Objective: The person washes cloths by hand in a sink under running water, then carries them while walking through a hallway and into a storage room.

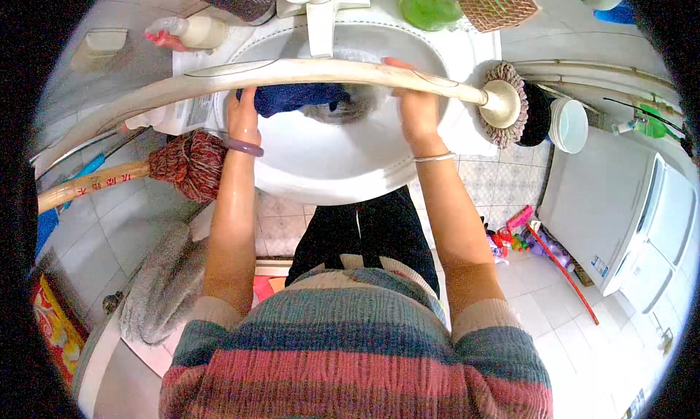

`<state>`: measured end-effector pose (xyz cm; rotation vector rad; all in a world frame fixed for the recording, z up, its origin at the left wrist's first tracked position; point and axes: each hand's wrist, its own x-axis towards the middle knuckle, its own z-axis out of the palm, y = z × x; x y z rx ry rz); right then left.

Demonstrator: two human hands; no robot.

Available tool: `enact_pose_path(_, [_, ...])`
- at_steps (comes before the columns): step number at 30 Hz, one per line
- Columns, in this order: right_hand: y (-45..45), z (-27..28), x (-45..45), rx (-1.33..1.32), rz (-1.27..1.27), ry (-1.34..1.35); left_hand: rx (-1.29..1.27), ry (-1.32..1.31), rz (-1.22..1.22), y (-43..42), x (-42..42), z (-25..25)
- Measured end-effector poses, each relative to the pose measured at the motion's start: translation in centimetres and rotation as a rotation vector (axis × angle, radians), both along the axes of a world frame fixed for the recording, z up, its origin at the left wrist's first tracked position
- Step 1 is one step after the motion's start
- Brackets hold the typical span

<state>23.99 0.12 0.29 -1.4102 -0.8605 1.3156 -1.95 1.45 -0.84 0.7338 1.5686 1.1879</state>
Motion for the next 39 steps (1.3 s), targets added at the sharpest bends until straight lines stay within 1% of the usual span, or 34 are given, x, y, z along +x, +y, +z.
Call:
enact_pose_path(1, [-0.3,-1.3,-1.3,0.086,0.122,-0.063,-0.026,-0.012,-0.001,-0.1,0.5,1.2])
enact_pose_path(4, [-0.2,-3.4,-4.9,0.482,0.321,-0.566,-0.12,-0.277,-0.172,-0.4,0.8,1.4])
enact_pose_path(5, [0.0,-3.4,-4.8,0.338,0.451,-0.526,-0.138,-0.302,-0.133,-0.5,1.1,1.0])
enact_pose_path(7, [0.5,-3.4,-4.7,0.043,0.703,-0.437,-0.11,-0.175,-0.15,-0.5,0.7,0.9])
enact_pose_path(9, [0.5,-4.0,-3.3,0.017,0.652,-0.43,-0.105,-0.094,-0.122,-0.5,0.0,1.2])
enact_pose_path(10, [0.5,-4.1,-2.6,0.006,0.631,-0.43,-0.098,-0.026,-0.15,-0.5,-0.4,1.1])
enact_pose_path(11, [0.1,-4.1,-2.0,-0.002,0.547,-0.383,-0.093,0.042,-0.176,-0.5,-0.7,1.0])
enact_pose_path(12, [0.0,-3.9,-1.8,0.033,0.519,-0.383,-0.087,0.109,-0.205,-0.5,-0.7,1.5])
enact_pose_path(14, [0.1,-3.5,-1.5,0.107,0.462,-0.386,-0.104,-0.115,-0.066,-0.9,0.9,2.3])
enact_pose_path(15, [0.0,-2.0,-1.7,-0.003,0.407,-0.407,-0.129,-0.241,-0.02,-0.9,1.1,1.8])
enact_pose_path(16, [-0.1,-1.0,-1.6,0.007,0.363,-0.394,-0.151,-0.366,0.027,-0.7,1.2,1.0])
enact_pose_path(18, [-0.6,0.2,-1.0,0.022,0.28,-0.364,-0.154,-0.507,-0.091,-0.1,0.5,-0.3])
enact_pose_path(20, [-1.8,0.1,0.0,0.068,0.13,-0.215,-0.104,-0.574,-0.05,0.9,0.8,-1.9])
enact_pose_path(22, [-2.8,1.6,1.1,0.046,0.036,-0.223,-0.112,-0.645,0.031,1.7,0.4,-3.8])
enact_pose_path(24, [-3.8,3.8,1.2,0.033,-0.062,0.026,-0.171,-0.036,-0.182,2.5,0.8,-7.1])
enact_pose_path(25, [-4.4,4.8,1.2,0.017,-0.103,0.152,-0.197,0.271,-0.282,2.7,1.3,-7.1])
enact_pose_path(26, [-4.8,6.1,1.3,-0.007,-0.041,0.162,-0.292,0.62,-0.49,2.2,2.5,-7.2])
enact_pose_path(28, [-5.3,7.4,1.2,-0.029,0.097,-0.011,-0.046,1.027,-0.739,-0.1,5.2,-8.1])
enact_pose_path(29, [-5.6,6.6,1.0,0.088,0.119,-0.184,-0.046,1.139,-0.863,-1.2,6.1,-8.3])
enact_pose_path(30, [-5.8,6.9,0.8,0.029,0.22,-0.329,-0.046,1.252,-0.986,-2.2,6.9,-7.8])
enact_pose_path(31, [-6.0,6.9,0.4,0.002,0.272,-0.31,-0.045,1.369,-1.107,-2.6,7.5,-6.9])
enact_pose_path(32, [-6.1,6.7,-0.3,-0.026,0.326,-0.289,-0.094,1.349,-1.296,-2.2,7.7,-6.1])
enact_pose_path(33, [-6.0,6.1,-1.1,0.089,0.365,-0.324,-0.181,1.276,-1.409,-1.9,8.2,-5.9])
enact_pose_path(34, [-5.8,7.6,-2.4,0.009,0.361,-0.213,-0.269,1.197,-1.521,-1.6,8.4,-5.1])
enact_pose_path(35, [-5.5,7.7,-3.5,0.12,0.352,-0.173,-0.266,1.101,-1.487,-2.0,8.1,-4.3])
enact_pose_path(36, [-5.0,7.6,-4.5,0.231,0.343,-0.132,-0.262,1.008,-1.45,-2.6,7.7,-1.8])
enact_pose_path(37, [-4.7,7.7,-5.3,0.262,0.34,-0.083,-0.257,0.917,-1.412,-2.9,7.4,-0.5])
enact_pose_path(38, [-4.3,7.1,-5.5,0.313,0.36,-0.123,-0.058,0.924,-1.313,-3.9,7.3,-3.9])
enact_pose_path(39, [-4.1,7.0,-5.8,0.352,0.39,-0.168,0.139,0.943,-1.212,-4.4,7.2,-3.9])
